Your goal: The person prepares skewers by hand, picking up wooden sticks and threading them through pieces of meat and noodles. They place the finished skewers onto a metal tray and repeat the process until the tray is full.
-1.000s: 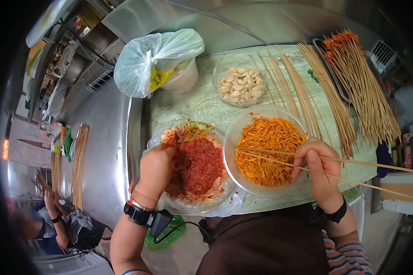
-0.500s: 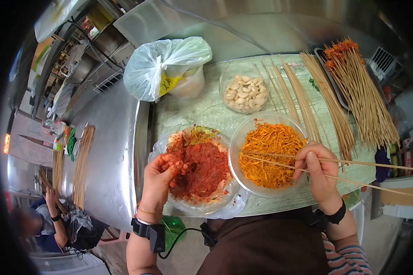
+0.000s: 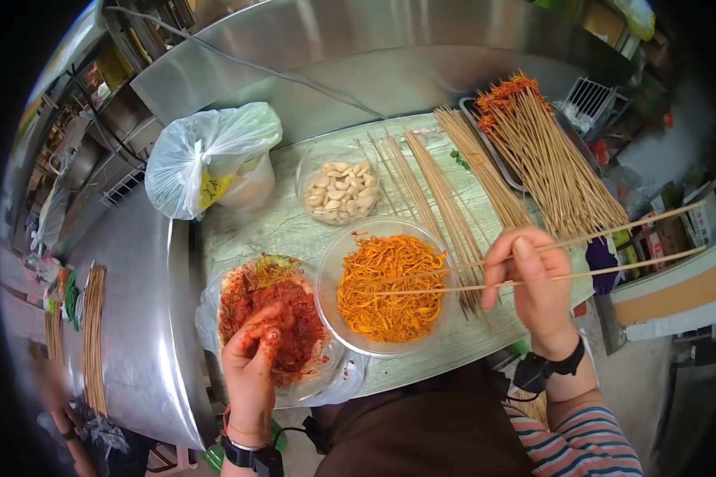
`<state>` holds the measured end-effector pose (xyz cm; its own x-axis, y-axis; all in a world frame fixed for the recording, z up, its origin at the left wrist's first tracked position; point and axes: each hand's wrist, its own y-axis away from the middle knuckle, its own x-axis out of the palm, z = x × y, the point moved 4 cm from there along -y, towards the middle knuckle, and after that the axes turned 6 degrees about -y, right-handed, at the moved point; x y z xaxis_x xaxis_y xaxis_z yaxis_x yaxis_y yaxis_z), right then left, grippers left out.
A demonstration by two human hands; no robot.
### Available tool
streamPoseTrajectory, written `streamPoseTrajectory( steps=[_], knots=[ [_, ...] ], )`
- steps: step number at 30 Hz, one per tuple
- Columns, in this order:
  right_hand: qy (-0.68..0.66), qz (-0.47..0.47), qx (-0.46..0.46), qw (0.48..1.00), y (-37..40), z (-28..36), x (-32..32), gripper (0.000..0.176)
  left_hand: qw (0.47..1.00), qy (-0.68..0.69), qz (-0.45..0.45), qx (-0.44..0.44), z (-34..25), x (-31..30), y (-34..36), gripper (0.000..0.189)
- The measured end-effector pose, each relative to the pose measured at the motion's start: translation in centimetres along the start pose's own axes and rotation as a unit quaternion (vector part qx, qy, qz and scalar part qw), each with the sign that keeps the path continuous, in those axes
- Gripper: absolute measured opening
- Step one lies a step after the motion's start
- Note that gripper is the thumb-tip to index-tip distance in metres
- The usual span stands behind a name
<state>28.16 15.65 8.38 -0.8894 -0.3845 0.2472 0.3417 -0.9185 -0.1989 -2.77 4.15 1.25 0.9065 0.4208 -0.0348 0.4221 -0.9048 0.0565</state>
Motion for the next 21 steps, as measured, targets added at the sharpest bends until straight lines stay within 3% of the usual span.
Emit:
streamPoseTrajectory(
  steps=[1, 6, 8, 14, 21],
  knots=[
    [0.007, 0.005, 0.004, 1.0, 0.0, 0.7, -0.2, 0.027, 0.995, -0.066, -0.001, 0.071, -0.4, 0.3, 0.0, 0.007],
    [0.071, 0.02, 0.068, 0.995, -0.3, 1.8, 0.8, 0.025, 0.984, -0.133, -0.031, 0.112, -1.3, 1.7, 0.0, 0.009],
    [0.083, 0.019, 0.09, 0.992, -0.7, 1.2, 1.5, 0.025, 1.0, -0.008, -0.017, -0.023, 0.2, 1.7, 0.4, 0.009],
    [0.176, 0.074, 0.007, 0.982, -2.5, -0.6, 2.7, 0.03, 0.995, 0.064, -0.036, -0.062, 0.1, 3.2, 1.1, 0.012],
    [0.096, 0.021, 0.022, 0.995, -1.8, 0.5, 1.6, 0.034, 0.993, 0.086, -0.026, -0.077, -1.0, 2.5, 1.8, 0.013]
  ],
)
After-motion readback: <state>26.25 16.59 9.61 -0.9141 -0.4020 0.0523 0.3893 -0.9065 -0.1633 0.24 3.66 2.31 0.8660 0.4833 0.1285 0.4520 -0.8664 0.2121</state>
